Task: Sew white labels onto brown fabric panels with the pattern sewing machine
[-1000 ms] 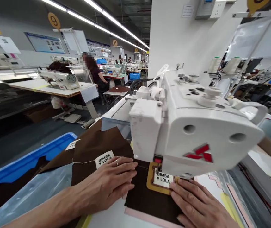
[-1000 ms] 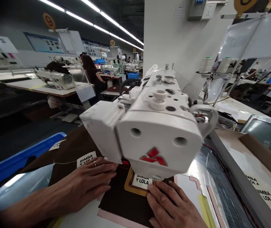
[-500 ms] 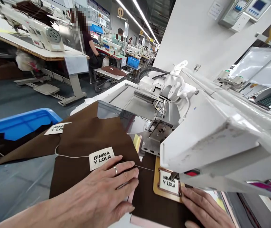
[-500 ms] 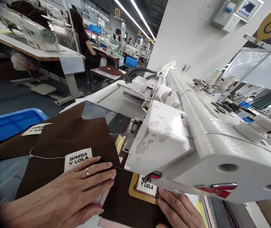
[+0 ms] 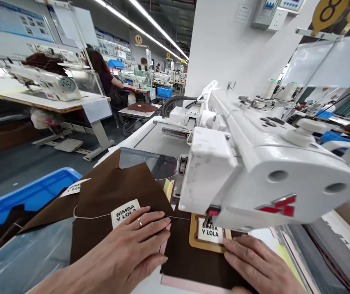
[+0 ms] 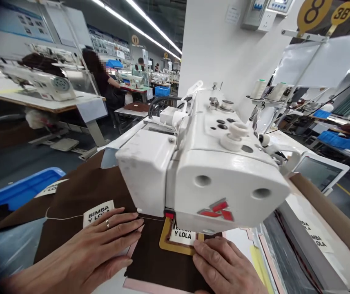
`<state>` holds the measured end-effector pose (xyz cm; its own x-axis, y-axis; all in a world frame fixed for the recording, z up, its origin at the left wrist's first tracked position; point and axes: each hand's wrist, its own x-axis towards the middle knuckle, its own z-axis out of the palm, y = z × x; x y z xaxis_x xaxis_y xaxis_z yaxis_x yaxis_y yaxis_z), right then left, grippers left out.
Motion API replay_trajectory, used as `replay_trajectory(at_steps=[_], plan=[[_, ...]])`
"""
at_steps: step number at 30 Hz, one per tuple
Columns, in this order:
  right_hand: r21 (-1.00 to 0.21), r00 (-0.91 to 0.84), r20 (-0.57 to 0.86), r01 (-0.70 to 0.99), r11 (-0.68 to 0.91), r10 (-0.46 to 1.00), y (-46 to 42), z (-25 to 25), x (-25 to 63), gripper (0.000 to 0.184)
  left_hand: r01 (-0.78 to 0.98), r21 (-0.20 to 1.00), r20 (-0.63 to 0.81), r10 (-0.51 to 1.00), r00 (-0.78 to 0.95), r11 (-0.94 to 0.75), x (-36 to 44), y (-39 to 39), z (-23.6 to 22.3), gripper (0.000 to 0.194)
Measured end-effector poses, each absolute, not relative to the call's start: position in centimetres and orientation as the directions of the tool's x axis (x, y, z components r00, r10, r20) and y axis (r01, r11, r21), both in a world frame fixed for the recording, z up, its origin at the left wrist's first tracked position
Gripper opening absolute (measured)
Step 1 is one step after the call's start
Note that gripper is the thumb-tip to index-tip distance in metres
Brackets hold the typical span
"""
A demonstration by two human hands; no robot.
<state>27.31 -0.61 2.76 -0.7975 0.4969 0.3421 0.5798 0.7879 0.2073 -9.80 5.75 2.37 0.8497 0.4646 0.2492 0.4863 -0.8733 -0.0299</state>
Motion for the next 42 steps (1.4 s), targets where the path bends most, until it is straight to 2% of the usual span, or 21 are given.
replay_trajectory(at_steps=[3, 7, 14, 26, 31, 33, 35, 38, 42], plan=[[0.208, -0.797, 0.337, 0.582, 0.786, 0.501, -0.7, 2.9, 27.1, 0.044, 0.526, 0.026, 0.217, 0.519, 0.827, -0.850, -9.4, 5.4, 2.7, 0.041], [0.121, -0.729, 0.421, 0.636, 0.762, 0.540, -1.0, 2.7, 27.0, 0.042, 0.561, 0.079, 0.226, 0.563, 0.795, -0.824, -8.7, 5.2, 3.1, 0.034], [0.043, -0.665, 0.464, 0.677, 0.735, 0.585, -1.5, 2.2, 27.1, 0.039, 0.548, 0.039, 0.181, 0.546, 0.818, -0.835, -7.9, 5.6, 4.0, 0.028], [0.051, -0.645, 0.526, 0.675, 0.736, 0.554, -1.4, 1.8, 26.8, 0.035, 0.492, -0.009, 0.146, 0.485, 0.862, -0.871, -6.1, 5.6, 4.6, 0.029], [-0.009, -0.531, 0.672, 0.691, 0.723, 0.516, -1.4, 0.7, 26.8, 0.031, 0.469, -0.082, 0.152, 0.454, 0.878, -0.879, -6.2, 5.7, 4.3, 0.037], [-0.048, -0.494, 0.689, 0.699, 0.714, 0.530, -1.5, 0.6, 27.0, 0.028, 0.478, -0.105, 0.175, 0.457, 0.872, -0.872, -6.6, 6.1, 4.2, 0.041], [-0.070, -0.491, 0.673, 0.702, 0.708, 0.553, -1.7, 1.0, 27.3, 0.025, 0.521, -0.106, 0.219, 0.491, 0.843, -0.847, -7.2, 6.5, 3.9, 0.041], [-0.074, -0.506, 0.638, 0.710, 0.701, 0.580, -2.1, 1.9, 27.7, 0.026, 0.666, -0.071, 0.284, 0.625, 0.727, -0.743, -8.6, 7.0, 3.0, 0.046], [-0.073, -0.541, 0.557, 0.724, 0.686, 0.630, -2.7, 2.8, 27.8, 0.033, 0.776, -0.047, 0.292, 0.734, 0.613, -0.629, -10.4, 7.2, 1.5, 0.057]])
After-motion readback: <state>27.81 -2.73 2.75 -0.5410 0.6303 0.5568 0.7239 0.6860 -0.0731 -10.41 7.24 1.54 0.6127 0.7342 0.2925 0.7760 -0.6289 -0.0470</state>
